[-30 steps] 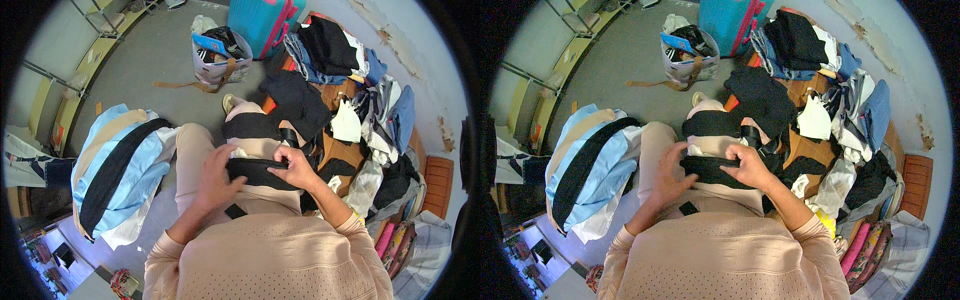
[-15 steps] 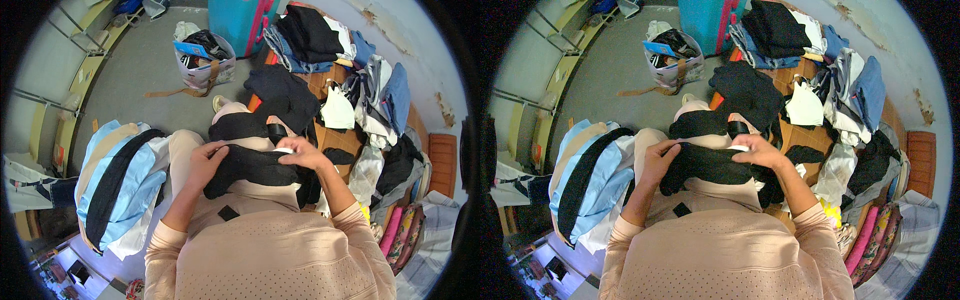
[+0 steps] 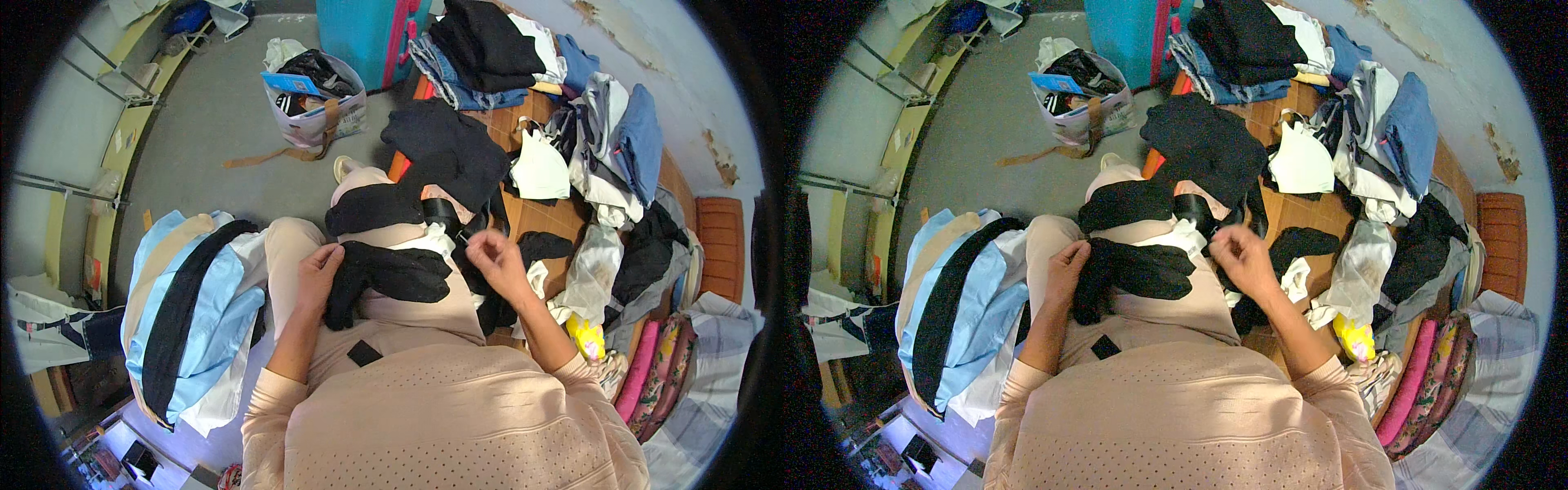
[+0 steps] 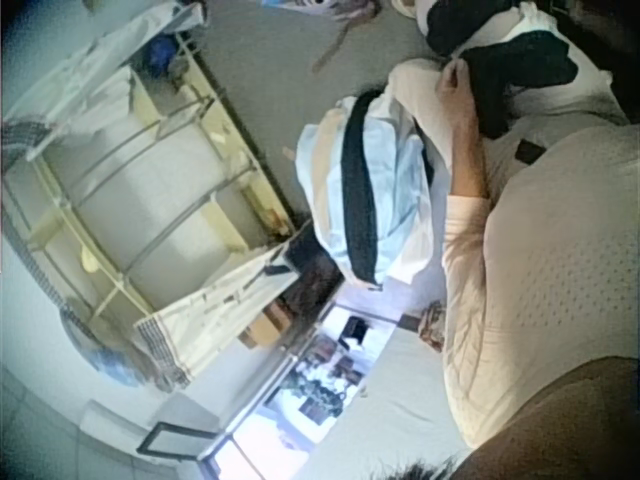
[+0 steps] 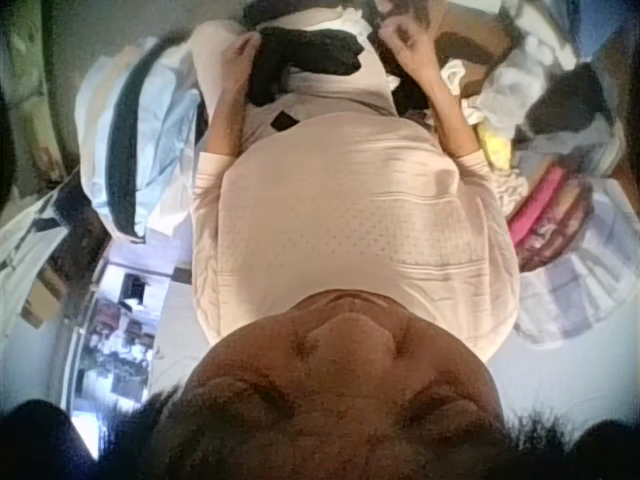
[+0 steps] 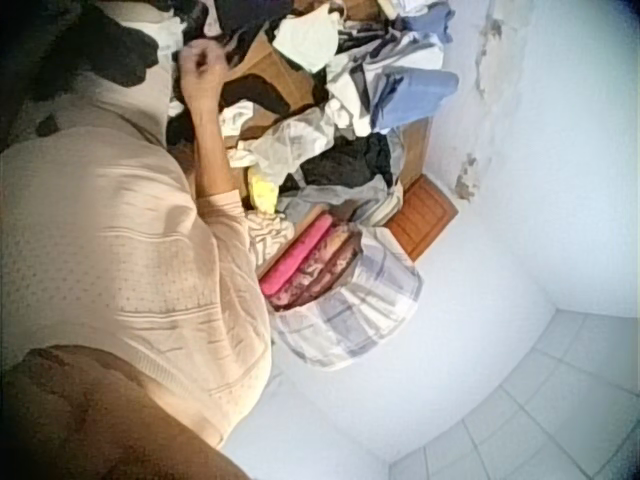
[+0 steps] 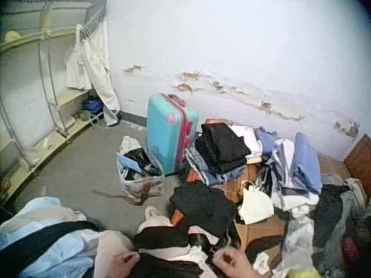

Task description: The person sits on the floor and folds various clothing items one by one, including a beige garment, black socks, and white socks. The person places folded items into a nearby bag and continues sorting through the pile.

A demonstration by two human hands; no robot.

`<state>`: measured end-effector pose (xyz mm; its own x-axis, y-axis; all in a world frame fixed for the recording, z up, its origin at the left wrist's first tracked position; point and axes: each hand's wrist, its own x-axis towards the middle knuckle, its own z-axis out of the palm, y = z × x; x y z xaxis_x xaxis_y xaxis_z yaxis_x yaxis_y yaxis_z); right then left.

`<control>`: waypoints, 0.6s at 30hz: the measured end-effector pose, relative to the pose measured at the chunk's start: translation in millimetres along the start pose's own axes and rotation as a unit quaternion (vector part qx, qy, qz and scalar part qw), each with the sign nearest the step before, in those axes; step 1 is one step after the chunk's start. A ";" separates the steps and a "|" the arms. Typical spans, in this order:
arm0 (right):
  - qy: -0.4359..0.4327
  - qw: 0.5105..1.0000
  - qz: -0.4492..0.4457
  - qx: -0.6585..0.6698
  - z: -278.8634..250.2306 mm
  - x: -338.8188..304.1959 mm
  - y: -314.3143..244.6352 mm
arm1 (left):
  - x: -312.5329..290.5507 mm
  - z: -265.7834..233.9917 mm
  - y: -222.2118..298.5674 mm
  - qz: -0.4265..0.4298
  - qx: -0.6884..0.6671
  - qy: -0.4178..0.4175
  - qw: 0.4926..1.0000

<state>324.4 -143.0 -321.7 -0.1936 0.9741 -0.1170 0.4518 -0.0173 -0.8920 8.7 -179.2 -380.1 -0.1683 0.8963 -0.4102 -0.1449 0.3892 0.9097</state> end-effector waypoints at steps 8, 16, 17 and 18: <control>-0.075 0.997 0.009 -0.028 31.8 -27.2 -32.9 | 2.7 -2.1 -7.6 -0.001 -0.045 -0.008 0.999; -0.040 0.937 0.161 0.307 21.5 7.4 -21.2 | -1.8 2.3 1.1 0.007 -0.032 -0.013 0.999; -0.052 0.918 0.182 0.350 18.7 11.1 -20.1 | -1.6 2.6 1.2 0.001 -0.027 -0.008 1.000; -0.061 0.895 0.203 0.393 15.0 11.7 -18.4 | -3.6 4.7 4.4 -0.005 -0.021 -0.007 1.000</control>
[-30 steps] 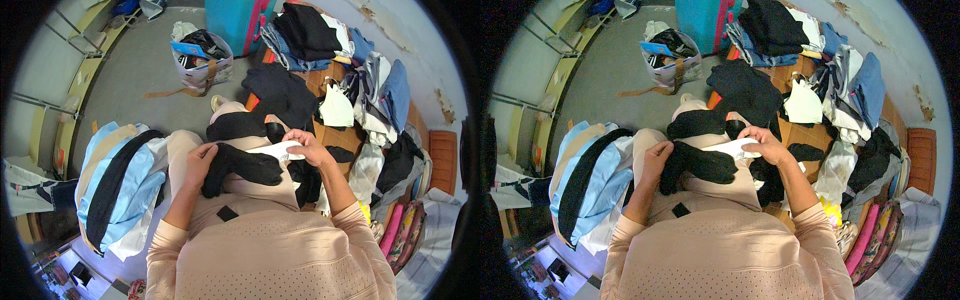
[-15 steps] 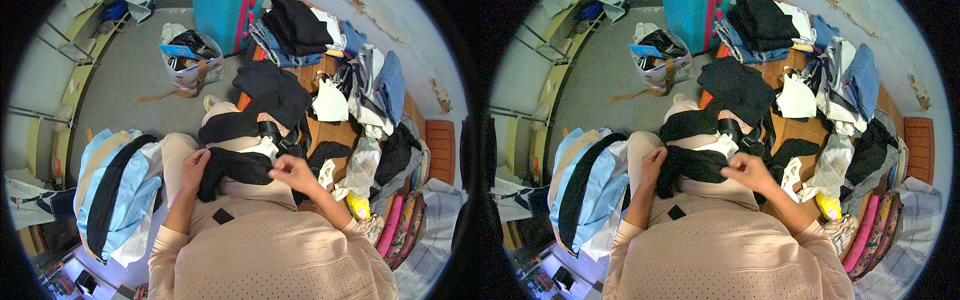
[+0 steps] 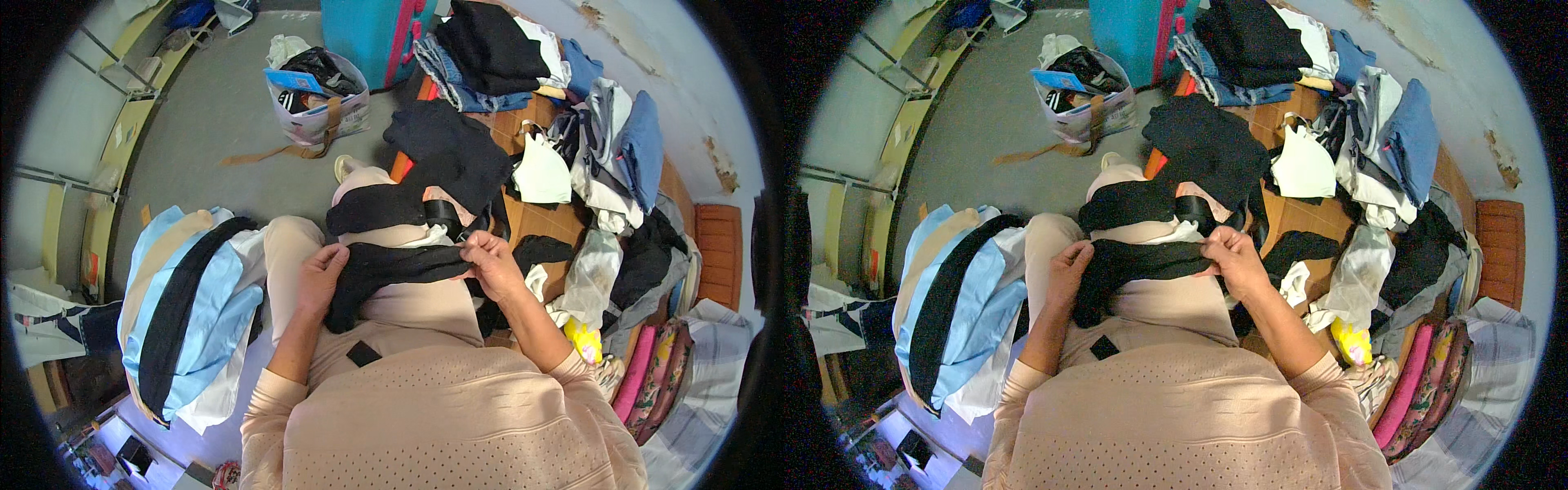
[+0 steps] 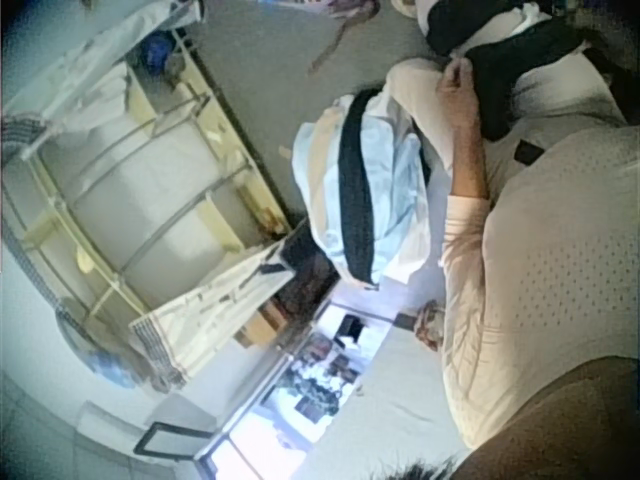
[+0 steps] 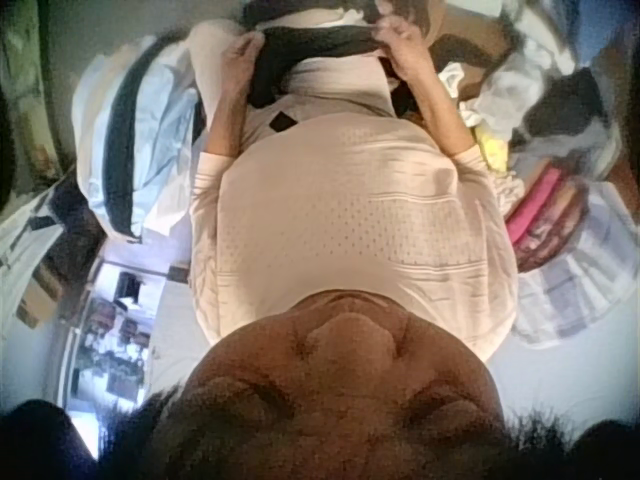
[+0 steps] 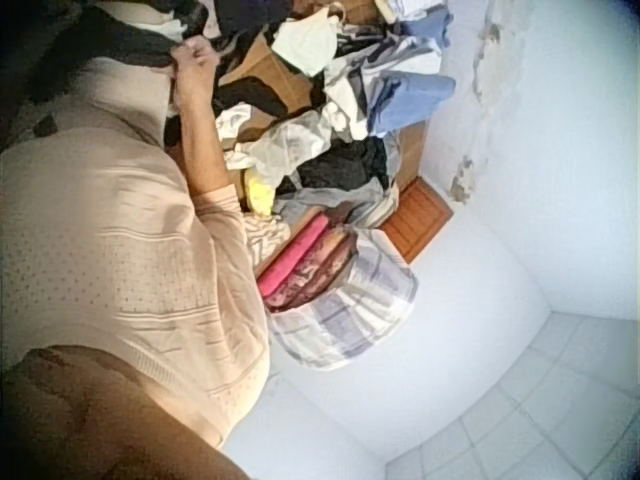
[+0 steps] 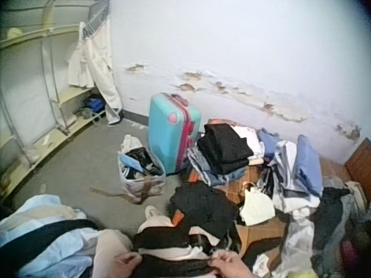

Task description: The person sits on the floor and folds various clothing items one by one, including a beige garment, black socks, and white socks. The person places folded items into a nearby bag and continues sorting through the pile.

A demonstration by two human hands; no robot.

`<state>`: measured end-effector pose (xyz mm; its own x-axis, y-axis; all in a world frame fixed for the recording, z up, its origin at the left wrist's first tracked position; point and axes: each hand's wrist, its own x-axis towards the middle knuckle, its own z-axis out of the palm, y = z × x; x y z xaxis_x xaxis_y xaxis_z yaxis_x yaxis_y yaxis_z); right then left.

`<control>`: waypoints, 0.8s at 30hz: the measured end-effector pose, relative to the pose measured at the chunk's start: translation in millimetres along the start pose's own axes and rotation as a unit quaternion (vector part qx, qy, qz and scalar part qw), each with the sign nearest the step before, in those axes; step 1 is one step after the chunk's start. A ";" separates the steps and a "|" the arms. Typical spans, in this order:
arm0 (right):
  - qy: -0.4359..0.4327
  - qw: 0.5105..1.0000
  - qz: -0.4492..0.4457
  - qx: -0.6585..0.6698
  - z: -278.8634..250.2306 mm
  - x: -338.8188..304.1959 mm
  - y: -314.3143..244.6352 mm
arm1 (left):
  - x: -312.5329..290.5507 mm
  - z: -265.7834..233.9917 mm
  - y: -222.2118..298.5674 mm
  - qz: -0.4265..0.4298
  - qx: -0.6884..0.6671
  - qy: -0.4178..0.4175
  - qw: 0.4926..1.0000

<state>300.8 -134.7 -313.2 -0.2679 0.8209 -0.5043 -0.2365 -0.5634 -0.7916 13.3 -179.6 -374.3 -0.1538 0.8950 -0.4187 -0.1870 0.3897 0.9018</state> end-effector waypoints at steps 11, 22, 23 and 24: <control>0.050 0.933 -0.264 -0.240 35.4 -9.9 -42.8 | -26.6 3.0 72.0 0.109 -0.037 -0.100 0.988; -0.028 0.940 -0.235 -0.247 32.3 47.2 -9.9 | 1.2 -38.2 66.7 0.026 0.015 -0.042 0.999; -0.023 0.892 -0.275 -0.359 23.7 49.4 18.2 | -2.0 -45.6 58.1 0.009 0.042 -0.046 0.998; -0.038 0.858 -0.260 -0.442 24.5 40.6 32.6 | -5.3 -54.4 47.4 -0.008 0.069 -0.048 0.996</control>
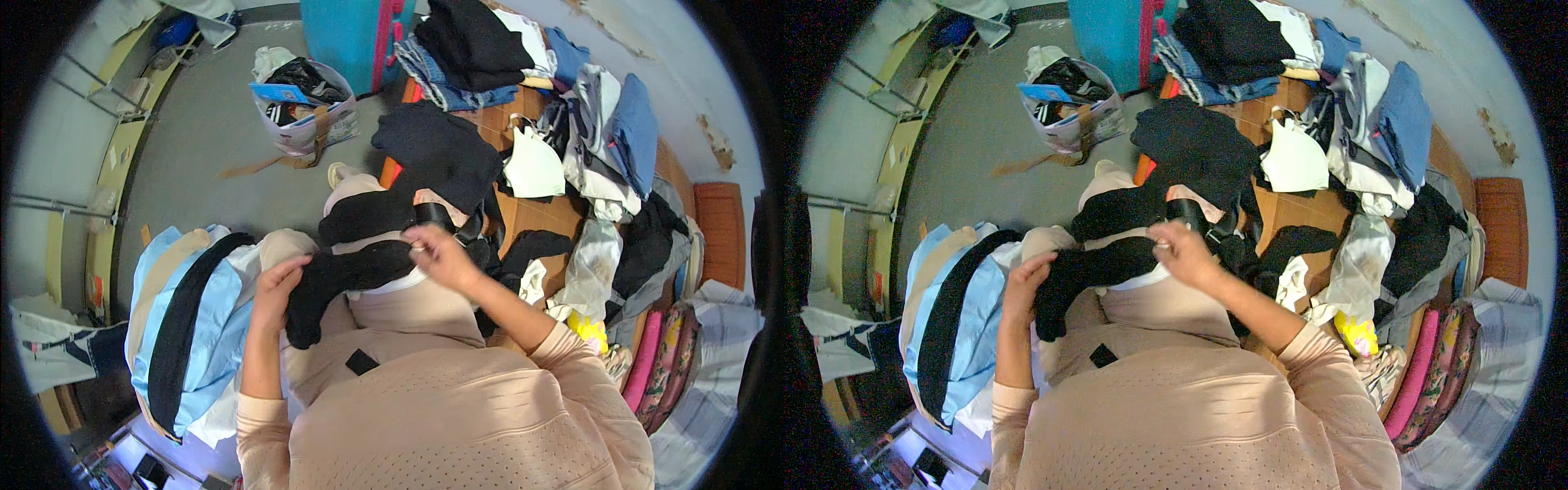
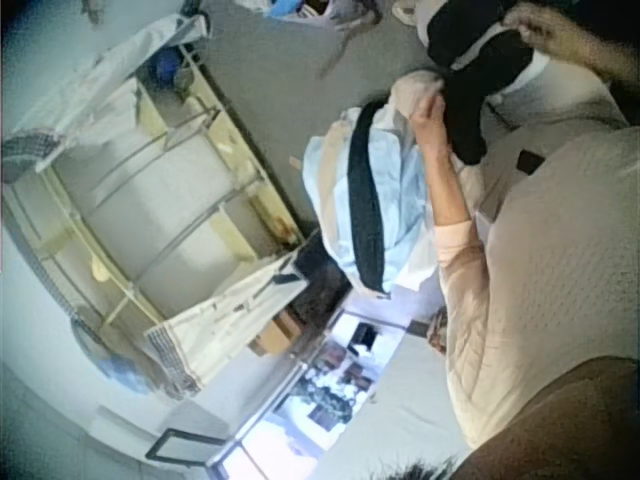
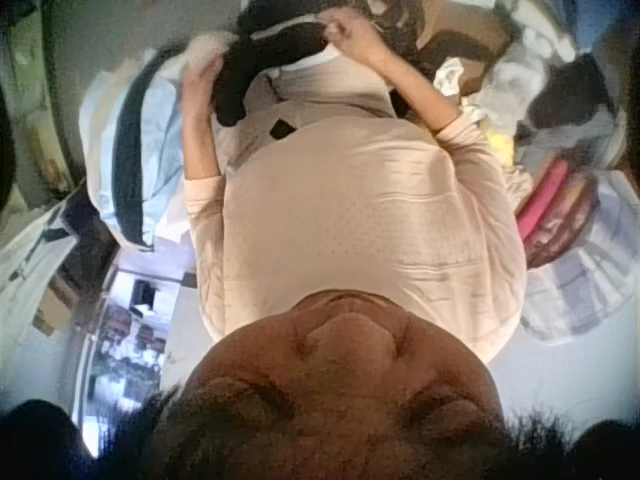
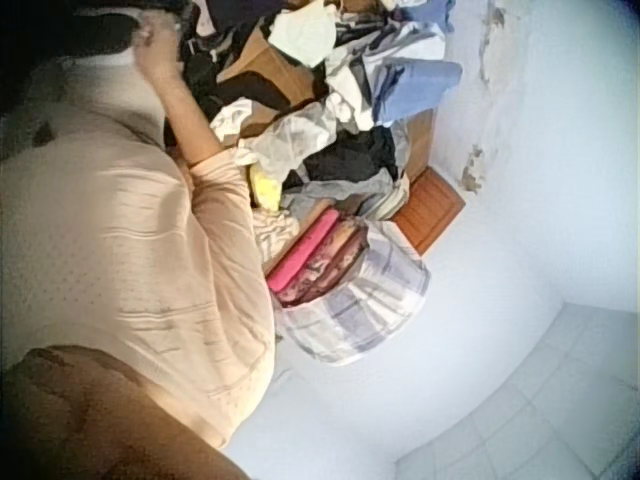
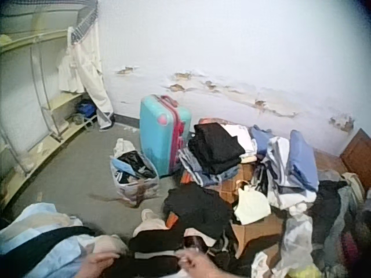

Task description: The person sits on the floor and folds various clothing items one by one, including a beige garment, black socks, and white socks. The person places folded items into a nearby bag and continues sorting through the pile.

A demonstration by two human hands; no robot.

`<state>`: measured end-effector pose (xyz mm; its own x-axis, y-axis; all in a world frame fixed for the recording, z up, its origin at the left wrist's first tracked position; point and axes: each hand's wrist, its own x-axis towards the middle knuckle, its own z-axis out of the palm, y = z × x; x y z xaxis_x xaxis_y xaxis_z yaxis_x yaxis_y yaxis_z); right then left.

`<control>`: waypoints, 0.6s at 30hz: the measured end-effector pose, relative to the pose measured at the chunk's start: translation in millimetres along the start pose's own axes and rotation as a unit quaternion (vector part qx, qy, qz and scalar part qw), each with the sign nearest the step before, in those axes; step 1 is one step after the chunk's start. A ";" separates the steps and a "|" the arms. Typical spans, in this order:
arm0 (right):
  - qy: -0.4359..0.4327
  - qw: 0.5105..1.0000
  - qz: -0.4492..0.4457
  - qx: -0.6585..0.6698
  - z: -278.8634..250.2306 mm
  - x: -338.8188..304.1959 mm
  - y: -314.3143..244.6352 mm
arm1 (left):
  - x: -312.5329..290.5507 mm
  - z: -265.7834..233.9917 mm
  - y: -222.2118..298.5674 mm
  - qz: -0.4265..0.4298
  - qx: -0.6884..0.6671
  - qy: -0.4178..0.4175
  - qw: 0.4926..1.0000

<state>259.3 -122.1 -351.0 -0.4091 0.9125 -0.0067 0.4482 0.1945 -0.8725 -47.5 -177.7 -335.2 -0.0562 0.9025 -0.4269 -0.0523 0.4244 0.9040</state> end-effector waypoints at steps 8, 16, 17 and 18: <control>0.110 0.989 -0.070 -0.069 10.2 -32.3 6.5 | -27.5 -28.7 -16.8 -0.028 -0.257 -0.033 0.965; 0.064 0.964 0.151 0.208 -33.5 -28.5 8.7 | -38.9 -52.2 -4.7 0.002 -0.308 0.036 0.951; 0.118 0.921 0.187 0.321 -45.4 -26.1 6.6 | -40.8 -52.2 0.0 0.012 -0.323 0.057 0.945; 0.170 0.859 0.221 0.429 -60.1 -23.0 1.2 | -42.7 -50.0 6.4 0.022 -0.337 0.078 0.938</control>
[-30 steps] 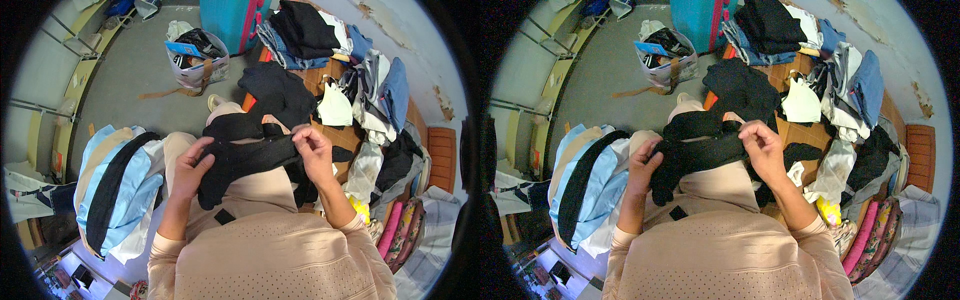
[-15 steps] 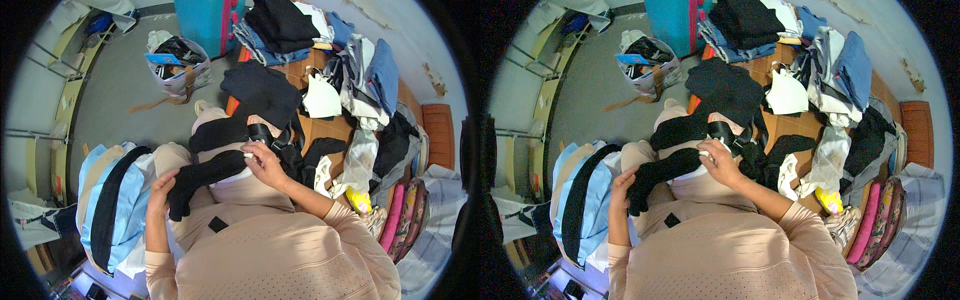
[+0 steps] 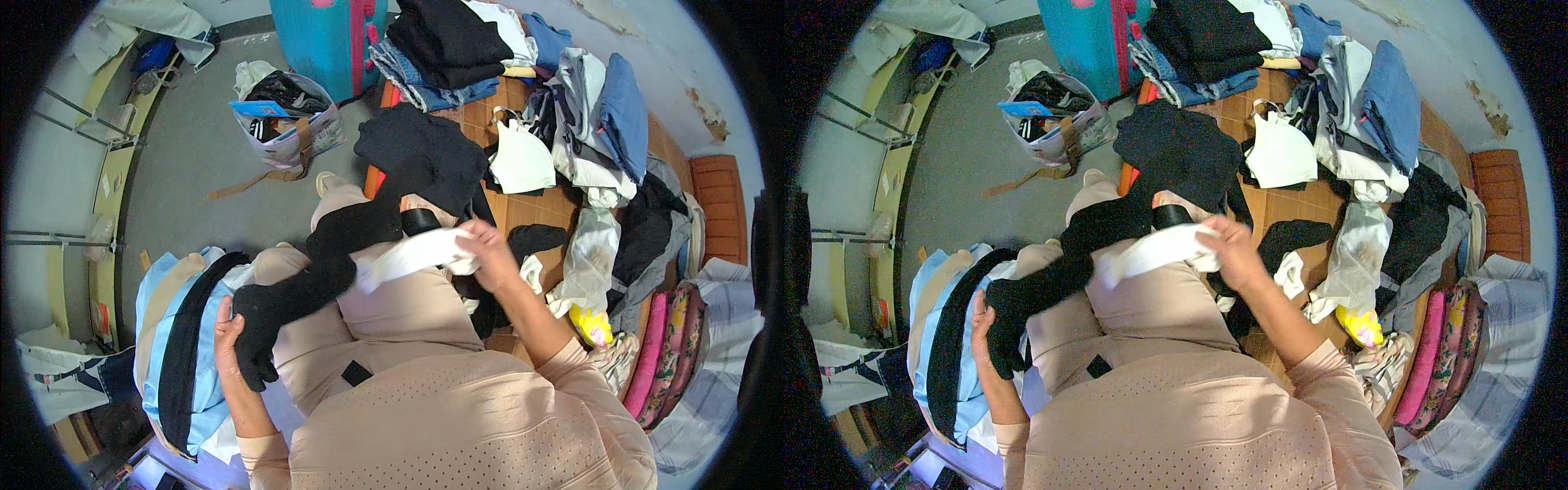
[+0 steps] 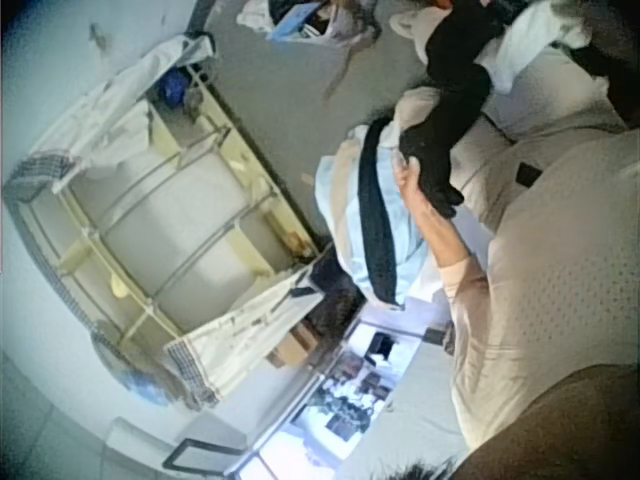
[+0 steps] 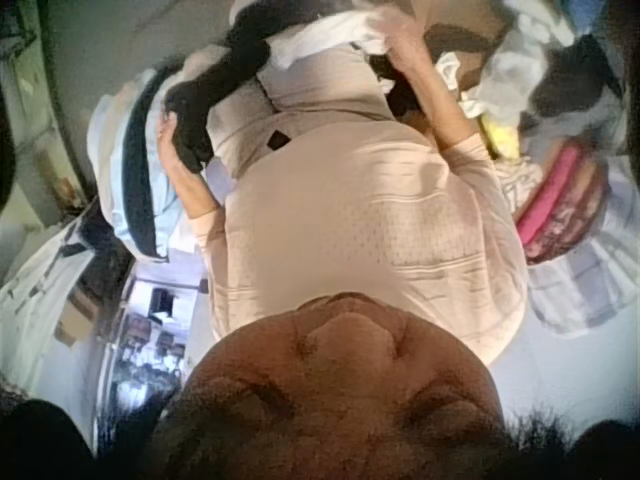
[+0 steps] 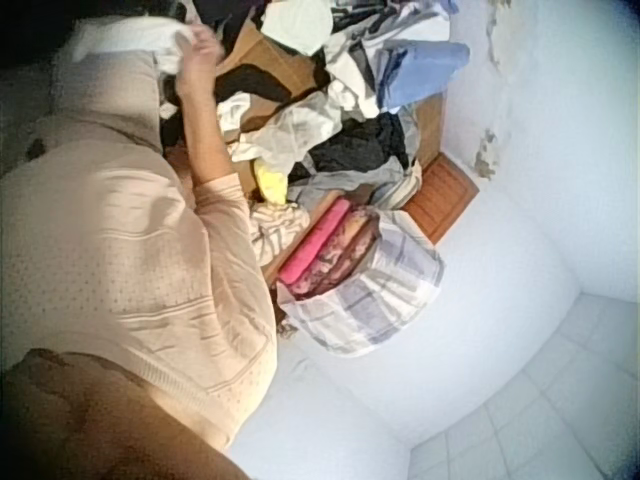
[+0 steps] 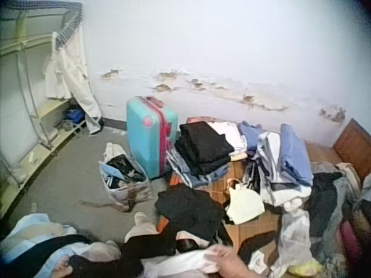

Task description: The person sits on the floor and folds various clothing items one by one, including a beige garment, black socks, and white socks. The person places folded items into a nearby bag and continues sorting through the pile.

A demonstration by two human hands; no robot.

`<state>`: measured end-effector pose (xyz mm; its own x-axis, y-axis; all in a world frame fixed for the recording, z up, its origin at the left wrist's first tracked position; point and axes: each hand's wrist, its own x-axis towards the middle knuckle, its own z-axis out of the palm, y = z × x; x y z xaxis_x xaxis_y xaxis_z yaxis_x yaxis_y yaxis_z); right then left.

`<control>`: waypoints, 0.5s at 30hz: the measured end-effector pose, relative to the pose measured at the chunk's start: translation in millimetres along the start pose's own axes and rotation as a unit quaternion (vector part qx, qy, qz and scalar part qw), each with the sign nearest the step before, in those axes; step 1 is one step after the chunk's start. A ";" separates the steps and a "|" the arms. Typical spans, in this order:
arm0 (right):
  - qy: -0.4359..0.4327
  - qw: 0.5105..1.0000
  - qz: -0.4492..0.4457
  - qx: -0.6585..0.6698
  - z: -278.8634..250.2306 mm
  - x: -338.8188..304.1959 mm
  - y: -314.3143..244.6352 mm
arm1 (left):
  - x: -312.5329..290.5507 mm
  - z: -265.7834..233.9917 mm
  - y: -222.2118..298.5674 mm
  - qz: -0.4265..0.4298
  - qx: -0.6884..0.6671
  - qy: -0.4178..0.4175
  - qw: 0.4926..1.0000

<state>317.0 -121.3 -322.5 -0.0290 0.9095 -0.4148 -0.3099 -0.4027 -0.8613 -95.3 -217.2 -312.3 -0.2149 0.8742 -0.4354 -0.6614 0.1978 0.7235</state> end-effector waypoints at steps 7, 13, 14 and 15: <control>0.104 0.886 -0.107 -0.438 -64.1 27.8 -34.3 | -5.0 56.5 -0.7 0.021 0.027 0.059 0.998; -0.202 0.770 -0.309 -0.521 12.9 -26.7 -64.2 | -20.3 109.0 4.4 0.069 0.397 -0.170 0.899; -0.272 0.784 -0.326 -0.453 35.8 -38.6 -64.2 | -26.2 131.7 5.9 0.073 0.440 -0.247 0.860; -0.307 0.762 -0.346 -0.454 57.1 -50.1 -67.3 | -30.3 149.0 7.8 0.042 0.423 -0.314 0.849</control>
<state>285.1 -133.8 -227.0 -0.6822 0.7015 0.2061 0.3234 0.5423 -0.7754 13.1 -176.1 -213.7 0.3645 0.9128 -0.1842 0.1469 0.1389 0.9793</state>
